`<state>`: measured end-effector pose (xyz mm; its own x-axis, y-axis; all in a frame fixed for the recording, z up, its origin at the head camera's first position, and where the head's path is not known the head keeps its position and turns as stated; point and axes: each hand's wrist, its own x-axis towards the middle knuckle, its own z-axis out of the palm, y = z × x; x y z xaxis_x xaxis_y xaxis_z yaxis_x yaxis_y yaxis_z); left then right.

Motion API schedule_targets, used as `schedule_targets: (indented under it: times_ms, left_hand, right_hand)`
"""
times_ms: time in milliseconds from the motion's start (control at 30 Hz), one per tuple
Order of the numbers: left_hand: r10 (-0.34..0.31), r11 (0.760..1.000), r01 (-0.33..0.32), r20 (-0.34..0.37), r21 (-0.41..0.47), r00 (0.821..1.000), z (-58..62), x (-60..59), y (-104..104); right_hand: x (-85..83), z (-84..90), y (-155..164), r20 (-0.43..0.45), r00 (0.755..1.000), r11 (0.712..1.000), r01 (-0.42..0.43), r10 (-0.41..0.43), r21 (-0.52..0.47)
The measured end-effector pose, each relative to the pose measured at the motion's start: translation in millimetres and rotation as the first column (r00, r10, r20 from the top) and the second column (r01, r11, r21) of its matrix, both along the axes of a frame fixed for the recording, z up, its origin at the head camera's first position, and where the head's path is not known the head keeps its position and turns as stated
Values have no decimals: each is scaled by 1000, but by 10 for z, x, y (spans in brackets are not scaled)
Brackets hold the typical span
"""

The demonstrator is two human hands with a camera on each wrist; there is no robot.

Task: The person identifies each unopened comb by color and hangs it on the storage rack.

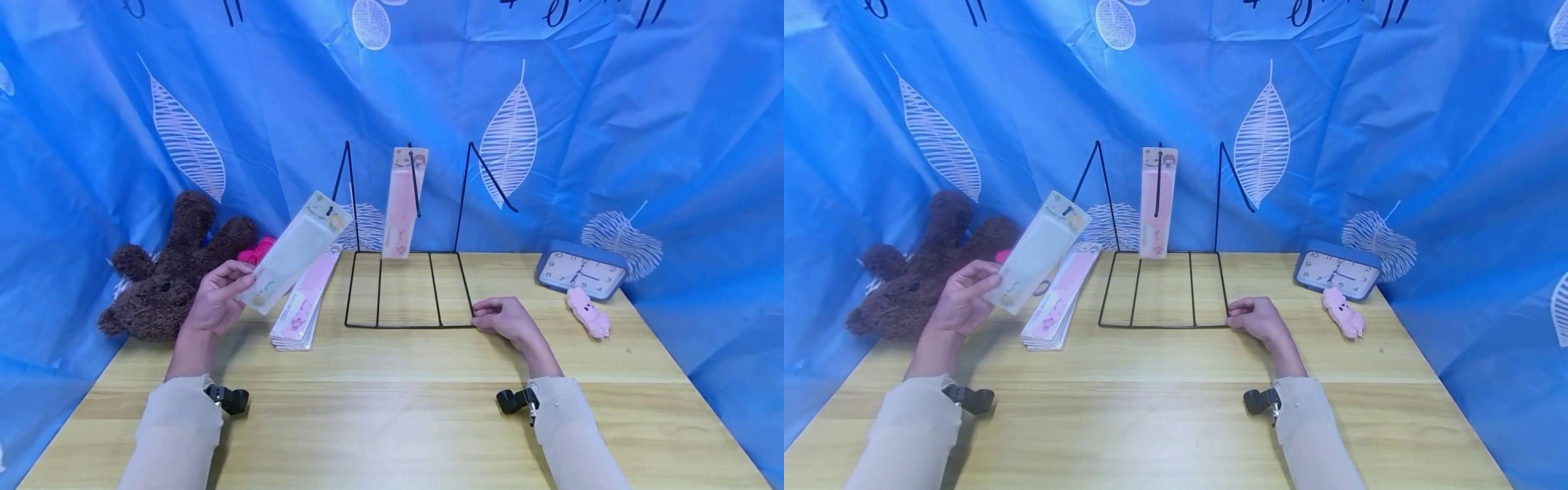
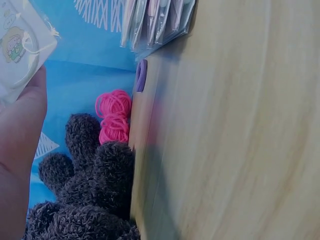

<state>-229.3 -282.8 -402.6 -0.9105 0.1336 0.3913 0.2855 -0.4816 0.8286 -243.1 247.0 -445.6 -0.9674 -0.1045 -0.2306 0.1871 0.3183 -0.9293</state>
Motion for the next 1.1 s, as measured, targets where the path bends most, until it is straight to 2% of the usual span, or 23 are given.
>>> schedule_targets:
  times_ms: [67, 133, 200, 233, 333, 400, 433, 467, 533, 633, 733, 867, 933, 1100]
  left_hand:
    - [24, 999, -23, 21, -37, 999, 4, -6, 24]
    - [60, 992, -55, 37, -113, 998, 14, -21, 57]
    - [103, 971, -90, 47, -221, 994, 29, -41, 98]
    - [128, 951, -109, 47, -289, 991, 40, -52, 122]
    - [199, 851, -159, 28, -501, 980, 64, -86, 199]
    - [229, 785, -178, 11, -594, 973, 79, -109, 263]
    - [240, 756, -182, 8, -628, 971, 88, -120, 297]
    - [249, 738, -185, 8, -649, 968, 92, -134, 329]
    - [266, 726, -189, 17, -662, 964, 106, -157, 398]
    - [291, 736, -204, 29, -646, 956, 111, -191, 492]
    - [316, 743, -241, 10, -625, 949, 118, -209, 586]
    - [364, 708, -304, -39, -637, 931, 157, -226, 713]
    - [384, 700, -323, -45, -637, 922, 181, -236, 772]
    - [426, 709, -354, -31, -610, 904, 213, -258, 889]
  right_hand:
    - [0, 2, 1, 0, 1000, 1000, 0, 0, 3]
    - [0, 6, 2, -1, 1000, 1000, 2, -2, 8]
    - [-2, 11, 4, -1, 1000, 1000, 5, -5, 6]
    - [-3, 12, 5, -1, 1000, 1000, 6, -6, 4]
    - [-9, 11, 7, 2, 1000, 1000, 5, -5, -8]
    - [-10, 8, 7, 1, 1000, 1000, 1, -1, -16]
    - [-10, 4, 6, -1, 1000, 1000, -4, 4, -16]
    - [-10, 0, 6, -1, 1000, 1000, -4, 4, -18]
    - [-4, -1, 3, -6, 1000, 1000, -13, 13, -16]
    - [4, 0, -6, -2, 1000, 1000, -9, 8, -20]
    - [10, 5, -8, -3, 1000, 1000, -15, 15, -17]
    - [9, 5, -7, -6, 1000, 1000, -12, 12, -6]
    - [11, 7, -5, -10, 1000, 1000, -7, 7, -2]
    - [13, 8, -2, -5, 1000, 1000, -7, 7, 2]
